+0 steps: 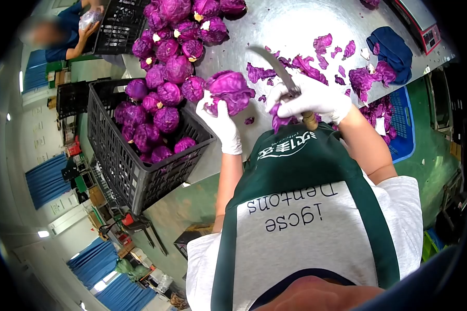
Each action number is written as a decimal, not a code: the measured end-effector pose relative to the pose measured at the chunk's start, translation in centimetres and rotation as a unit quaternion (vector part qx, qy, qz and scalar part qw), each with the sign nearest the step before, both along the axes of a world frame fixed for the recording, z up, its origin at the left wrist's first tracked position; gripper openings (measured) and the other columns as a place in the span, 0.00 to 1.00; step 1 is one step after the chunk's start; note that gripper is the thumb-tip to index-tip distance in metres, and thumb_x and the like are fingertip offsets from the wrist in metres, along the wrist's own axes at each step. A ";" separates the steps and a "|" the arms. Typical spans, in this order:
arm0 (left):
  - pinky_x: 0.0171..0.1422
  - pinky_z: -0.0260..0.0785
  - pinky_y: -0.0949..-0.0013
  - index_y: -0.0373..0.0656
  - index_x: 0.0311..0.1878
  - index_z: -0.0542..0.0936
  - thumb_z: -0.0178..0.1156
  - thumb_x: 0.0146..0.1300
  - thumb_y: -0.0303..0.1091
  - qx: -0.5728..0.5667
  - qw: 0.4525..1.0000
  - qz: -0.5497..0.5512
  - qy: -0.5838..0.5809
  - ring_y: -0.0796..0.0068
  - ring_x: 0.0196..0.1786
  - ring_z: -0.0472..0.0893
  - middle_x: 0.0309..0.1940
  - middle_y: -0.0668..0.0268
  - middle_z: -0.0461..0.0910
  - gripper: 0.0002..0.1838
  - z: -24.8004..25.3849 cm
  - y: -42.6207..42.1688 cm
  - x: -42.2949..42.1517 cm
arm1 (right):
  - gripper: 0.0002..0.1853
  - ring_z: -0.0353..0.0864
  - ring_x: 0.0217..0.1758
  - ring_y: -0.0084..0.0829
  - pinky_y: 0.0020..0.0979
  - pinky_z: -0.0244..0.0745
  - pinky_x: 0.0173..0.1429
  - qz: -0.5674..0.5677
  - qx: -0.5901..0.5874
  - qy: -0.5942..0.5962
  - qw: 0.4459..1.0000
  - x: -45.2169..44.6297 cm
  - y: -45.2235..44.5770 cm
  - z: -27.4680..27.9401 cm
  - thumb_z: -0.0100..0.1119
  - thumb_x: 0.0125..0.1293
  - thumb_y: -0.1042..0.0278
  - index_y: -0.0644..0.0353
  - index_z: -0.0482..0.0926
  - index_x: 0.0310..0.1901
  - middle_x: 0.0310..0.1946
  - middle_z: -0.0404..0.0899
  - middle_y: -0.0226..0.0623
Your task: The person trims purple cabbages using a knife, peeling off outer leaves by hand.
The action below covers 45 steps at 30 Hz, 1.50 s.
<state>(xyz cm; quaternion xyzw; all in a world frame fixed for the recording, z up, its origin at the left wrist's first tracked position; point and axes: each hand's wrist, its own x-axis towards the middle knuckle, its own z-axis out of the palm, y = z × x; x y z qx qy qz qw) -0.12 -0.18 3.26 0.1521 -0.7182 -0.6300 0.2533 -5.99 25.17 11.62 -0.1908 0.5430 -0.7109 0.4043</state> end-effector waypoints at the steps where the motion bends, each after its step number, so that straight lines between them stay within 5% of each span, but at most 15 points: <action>1: 0.72 0.54 0.63 0.39 0.61 0.63 0.57 0.63 0.21 0.019 1.000 0.008 0.010 0.66 0.62 0.66 0.65 0.55 0.65 0.23 -0.2 -0.3 -0.1 | 0.14 0.77 0.32 0.16 0.22 0.72 0.36 0.018 0.017 0.112 0.993 -0.4 0.1 -0.3 0.68 0.60 0.62 0.57 0.85 0.46 0.32 0.82 0.27; 4: 0.72 0.55 0.63 0.38 0.62 0.63 0.57 0.63 0.22 0.065 0.998 -0.011 0.022 0.67 0.61 0.66 0.64 0.56 0.66 0.24 -0.1 -0.5 0.0 | 0.17 0.77 0.37 0.19 0.25 0.73 0.42 -0.166 0.051 0.220 0.960 -0.3 -2.3 -2.9 0.67 0.62 0.62 0.58 0.83 0.51 0.37 0.83 0.30; 8: 0.70 0.57 0.62 0.37 0.62 0.64 0.57 0.64 0.25 -0.023 1.000 -0.008 0.018 0.67 0.60 0.67 0.58 0.58 0.66 0.24 1.4 0.7 -0.1 | 0.27 0.79 0.50 0.33 0.31 0.75 0.55 -0.204 0.053 0.294 0.932 0.3 -5.2 -3.7 0.62 0.61 0.70 0.53 0.74 0.63 0.54 0.76 0.37; 10: 0.69 0.60 0.62 0.36 0.62 0.64 0.54 0.68 0.28 -0.095 0.995 0.004 -0.001 0.67 0.60 0.68 0.58 0.58 0.66 0.22 1.7 1.0 -0.1 | 0.29 0.78 0.54 0.38 0.34 0.76 0.56 -0.252 0.127 0.398 0.873 1.2 -6.3 -3.8 0.61 0.58 0.73 0.52 0.73 0.64 0.58 0.72 0.37; 17: 0.68 0.59 0.63 0.36 0.60 0.65 0.62 0.59 0.22 -0.028 0.999 -0.004 0.023 0.67 0.58 0.68 0.53 0.59 0.67 0.26 0.3 0.3 -0.5 | 0.15 0.77 0.44 0.39 0.36 0.74 0.45 -0.245 0.134 0.305 0.910 1.8 -6.5 -3.3 0.63 0.58 0.71 0.57 0.78 0.48 0.42 0.74 0.38; 21: 0.68 0.60 0.65 0.35 0.60 0.64 0.58 0.66 0.24 -0.067 0.998 0.013 -0.015 0.68 0.57 0.69 0.57 0.58 0.69 0.22 -0.2 0.8 -0.6 | 0.12 0.76 0.41 0.39 0.37 0.71 0.44 -0.266 0.114 0.234 0.928 2.1 -7.1 -5.3 0.64 0.58 0.69 0.58 0.79 0.44 0.37 0.74 0.37; 30: 0.63 0.65 0.66 0.37 0.57 0.66 0.64 0.64 0.27 -0.020 0.999 0.027 -0.012 0.70 0.55 0.71 0.51 0.60 0.69 0.22 -1.8 2.5 -1.3 | 0.21 0.72 0.50 0.42 0.40 0.68 0.54 -0.333 0.179 0.355 0.855 2.1 -7.9 -7.5 0.70 0.56 0.61 0.58 0.76 0.48 0.40 0.72 0.40; 45: 0.58 0.67 0.70 0.39 0.53 0.67 0.67 0.62 0.27 0.004 0.999 0.014 -0.030 0.75 0.49 0.72 0.45 0.65 0.70 0.22 -3.0 3.3 -1.7 | 0.20 0.75 0.47 0.42 0.40 0.71 0.53 -0.300 0.202 0.344 0.866 1.0 -7.6 -9.4 0.68 0.56 0.59 0.58 0.77 0.47 0.38 0.75 0.41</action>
